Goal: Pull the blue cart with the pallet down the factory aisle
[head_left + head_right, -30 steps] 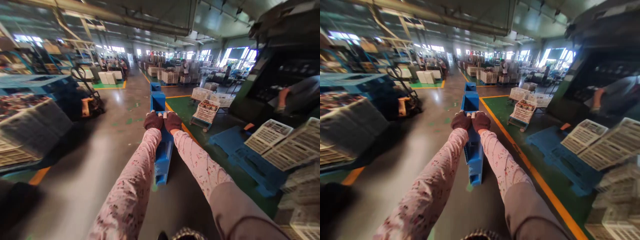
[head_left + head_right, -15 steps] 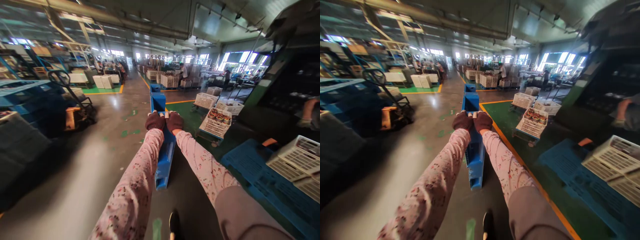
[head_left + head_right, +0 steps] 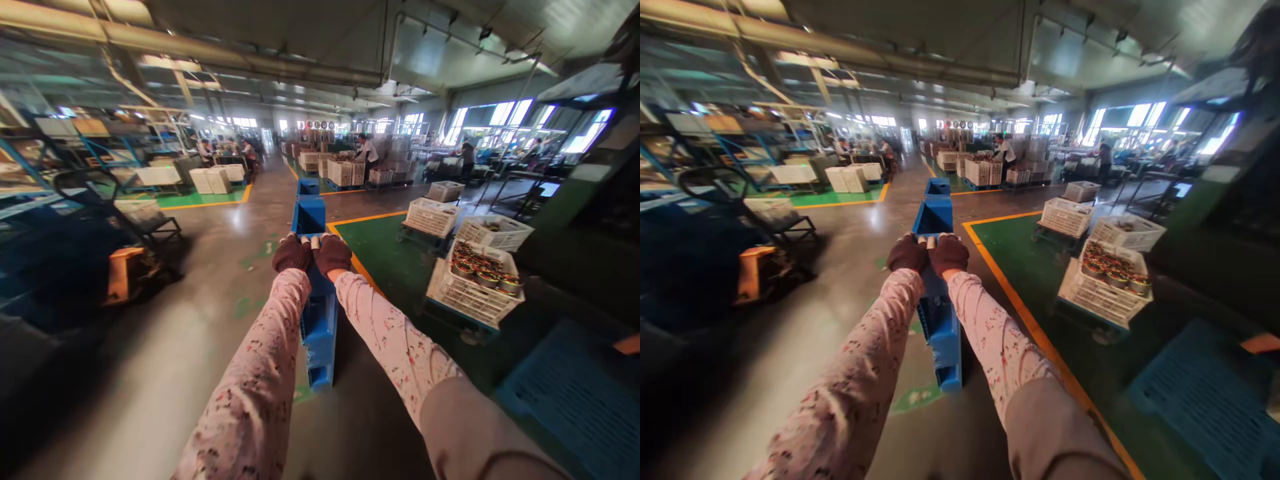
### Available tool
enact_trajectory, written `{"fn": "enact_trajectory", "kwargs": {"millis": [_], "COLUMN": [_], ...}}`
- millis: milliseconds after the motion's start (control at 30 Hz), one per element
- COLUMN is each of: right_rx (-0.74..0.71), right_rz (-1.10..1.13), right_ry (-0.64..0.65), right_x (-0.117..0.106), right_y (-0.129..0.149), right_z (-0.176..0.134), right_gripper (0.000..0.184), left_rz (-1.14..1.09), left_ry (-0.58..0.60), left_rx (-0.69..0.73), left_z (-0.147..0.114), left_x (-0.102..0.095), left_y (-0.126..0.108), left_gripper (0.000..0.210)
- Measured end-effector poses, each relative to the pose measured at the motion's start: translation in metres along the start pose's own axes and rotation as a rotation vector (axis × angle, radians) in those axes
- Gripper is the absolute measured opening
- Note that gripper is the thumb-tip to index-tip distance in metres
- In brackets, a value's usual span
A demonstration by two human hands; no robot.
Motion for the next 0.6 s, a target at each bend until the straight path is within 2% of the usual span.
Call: {"fn": "enact_trajectory", "kwargs": {"millis": [133, 267, 400, 600], "right_rx": [0.012, 0.021, 0.048, 0.037], "right_rz": [0.015, -0.009, -0.054, -0.038], "right_ry": [-0.014, 0.007, 0.037, 0.027], "right_x": [0.021, 0.047, 0.074, 0.110], "right_y": [-0.001, -0.011, -0.016, -0.021], "right_z": [0.065, 0.128, 0.184, 0.266], "right_gripper": [0.055, 0.054, 0.052, 0.050], "left_rz": [0.001, -0.038, -0.075, -0.072], "left_ry": [-0.022, 0.012, 0.037, 0.021], "left_rx": [0.020, 0.020, 0.017, 0.012], "left_z": [0.064, 0.124, 0.180, 0.259], "left_x": [0.021, 0.052, 0.079, 0.110], "left_y": [-0.012, -0.026, -0.035, -0.049], "left_gripper": [0.059, 0.059, 0.058, 0.058]}}
Point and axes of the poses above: each hand's wrist, its own z-axis towards the middle knuckle, its own x-axis out of the palm, y = z × x, the point moved 3 cm from there along z, towards the middle knuckle, and after that the axes turned 8 degrees about -z, right-handed, at the moved point
